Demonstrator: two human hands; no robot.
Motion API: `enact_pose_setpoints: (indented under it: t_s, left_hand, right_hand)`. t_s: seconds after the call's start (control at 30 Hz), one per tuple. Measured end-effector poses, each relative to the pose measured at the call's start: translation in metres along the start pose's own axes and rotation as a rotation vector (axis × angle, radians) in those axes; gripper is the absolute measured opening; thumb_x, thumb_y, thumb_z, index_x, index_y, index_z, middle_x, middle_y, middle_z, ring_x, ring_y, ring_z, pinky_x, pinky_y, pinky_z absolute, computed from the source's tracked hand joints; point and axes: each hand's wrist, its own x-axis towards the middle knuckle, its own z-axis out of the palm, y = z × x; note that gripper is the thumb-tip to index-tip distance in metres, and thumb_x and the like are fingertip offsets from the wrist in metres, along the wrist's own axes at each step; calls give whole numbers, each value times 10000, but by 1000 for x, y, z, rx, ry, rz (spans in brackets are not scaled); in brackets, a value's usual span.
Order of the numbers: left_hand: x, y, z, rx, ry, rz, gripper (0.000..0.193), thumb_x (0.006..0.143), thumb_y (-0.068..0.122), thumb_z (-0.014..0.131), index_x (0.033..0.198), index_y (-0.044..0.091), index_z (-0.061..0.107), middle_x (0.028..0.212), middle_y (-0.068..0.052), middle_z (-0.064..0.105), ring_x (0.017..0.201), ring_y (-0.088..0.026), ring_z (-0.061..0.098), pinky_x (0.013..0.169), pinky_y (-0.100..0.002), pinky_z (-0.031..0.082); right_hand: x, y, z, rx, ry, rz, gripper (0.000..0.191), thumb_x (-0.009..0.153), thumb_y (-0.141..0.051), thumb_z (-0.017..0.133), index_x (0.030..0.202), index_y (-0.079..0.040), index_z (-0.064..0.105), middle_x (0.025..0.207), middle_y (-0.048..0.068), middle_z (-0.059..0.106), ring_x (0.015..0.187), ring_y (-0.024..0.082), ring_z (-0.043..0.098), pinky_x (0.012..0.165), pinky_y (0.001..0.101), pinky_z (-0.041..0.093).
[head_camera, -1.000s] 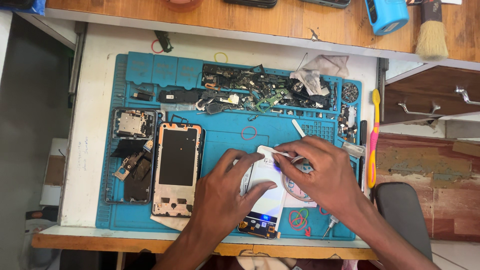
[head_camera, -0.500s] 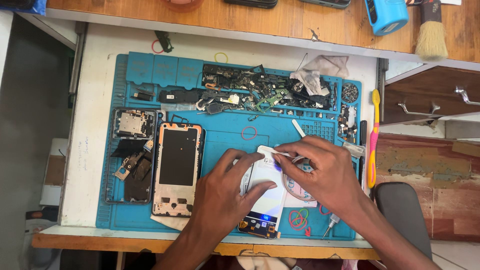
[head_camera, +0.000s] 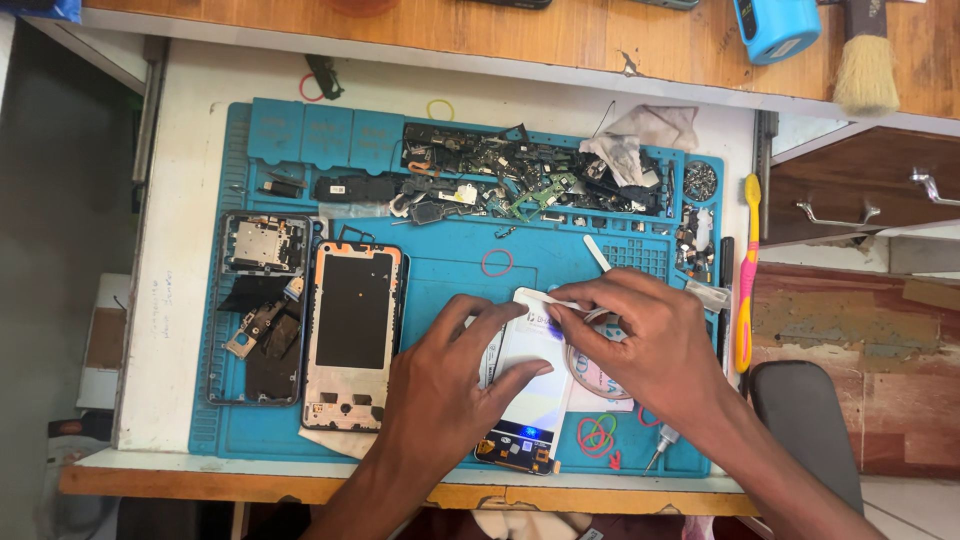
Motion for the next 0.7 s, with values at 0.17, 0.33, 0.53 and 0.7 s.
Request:
enact_pose_setpoints:
  t_s: [0.17, 0.33, 0.53, 0.7]
  left_hand:
    - [1, 1, -1, -8, -37, -64, 518, 785, 364, 845, 1210, 104, 705, 1082, -76, 685, 618, -246, 715, 557, -375, 569]
    - [0, 1, -1, -2, -10, -7, 514, 797, 359, 844, 1213, 92, 703, 1076, -83, 682, 675, -246, 729, 567, -371, 578]
    - [-1, 1, -2, 2, -24, -25, 522, 791, 356, 843, 1218, 91, 700, 1078, -84, 682, 684, -252, 734, 583, -375, 582]
    - [-2, 1, -2, 6, 3, 16, 511, 798, 351, 848, 1208, 83, 704, 1083, -95, 683, 771, -280, 746, 616, -385, 587]
  right_hand:
    - [0, -2, -2, 11, -2, 28, 182, 848, -145, 781, 1016, -80, 805, 826, 61, 746, 632, 126, 707, 526, 270, 539]
    - [0, -4, -1, -14, 10, 1, 196, 842, -150, 791, 1026, -84, 809, 803, 60, 736, 592, 123, 671, 486, 278, 497]
    - [-1, -5, -2, -15, 6, 33, 205, 831, -151, 794, 1027, -99, 818, 779, 53, 743, 549, 125, 645, 447, 283, 461]
    - [-2, -3, -2, -13, 7, -8, 188, 844, -152, 789, 1016, -82, 809, 818, 65, 749, 604, 135, 687, 489, 286, 503]
